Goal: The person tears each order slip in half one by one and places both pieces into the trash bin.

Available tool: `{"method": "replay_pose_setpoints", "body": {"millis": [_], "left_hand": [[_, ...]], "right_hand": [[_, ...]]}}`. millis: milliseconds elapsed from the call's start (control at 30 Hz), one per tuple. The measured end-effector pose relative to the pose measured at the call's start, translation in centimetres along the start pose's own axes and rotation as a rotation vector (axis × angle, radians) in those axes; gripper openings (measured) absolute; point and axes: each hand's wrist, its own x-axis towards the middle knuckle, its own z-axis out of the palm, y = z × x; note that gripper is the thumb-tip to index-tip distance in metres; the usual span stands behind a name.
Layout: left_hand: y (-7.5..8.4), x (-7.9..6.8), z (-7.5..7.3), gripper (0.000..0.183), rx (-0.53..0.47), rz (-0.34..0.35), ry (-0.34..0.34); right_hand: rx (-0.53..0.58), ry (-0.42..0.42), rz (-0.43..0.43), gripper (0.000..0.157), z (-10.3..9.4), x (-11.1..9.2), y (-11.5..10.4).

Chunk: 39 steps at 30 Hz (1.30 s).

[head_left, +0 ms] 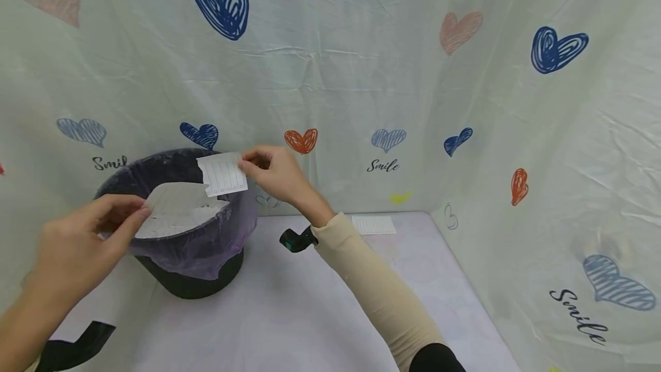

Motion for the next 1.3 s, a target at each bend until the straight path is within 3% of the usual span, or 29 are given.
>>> {"method": "replay_pose_setpoints", "body": {"millis": [100,367,600,1300], "left_hand": [[-0.7,-0.1,-0.3,0.031,0.028,-0.037,-0.008],[-2.2,-0.5,-0.6,0.021,0.097,-0.124,-0.042],[-2.9,-0.6,-0.5,0.023,0.142,-0.187,-0.083],[-3.7,-0.4,0.0,0.017,0.169,-0.21,-0.102]], "right_hand": [[-0.006,-0.012,-0.002,0.019,0.6,0.3,0.0],[-0.031,-0.025,0.009,0.017,1.7,0.4,0.1],[-0.075,-0.059,0.017,0.018,2.3,0.4,0.0],[-0.089,-0.105,0.012,0.022,2.7,0.0,0.7]]}}
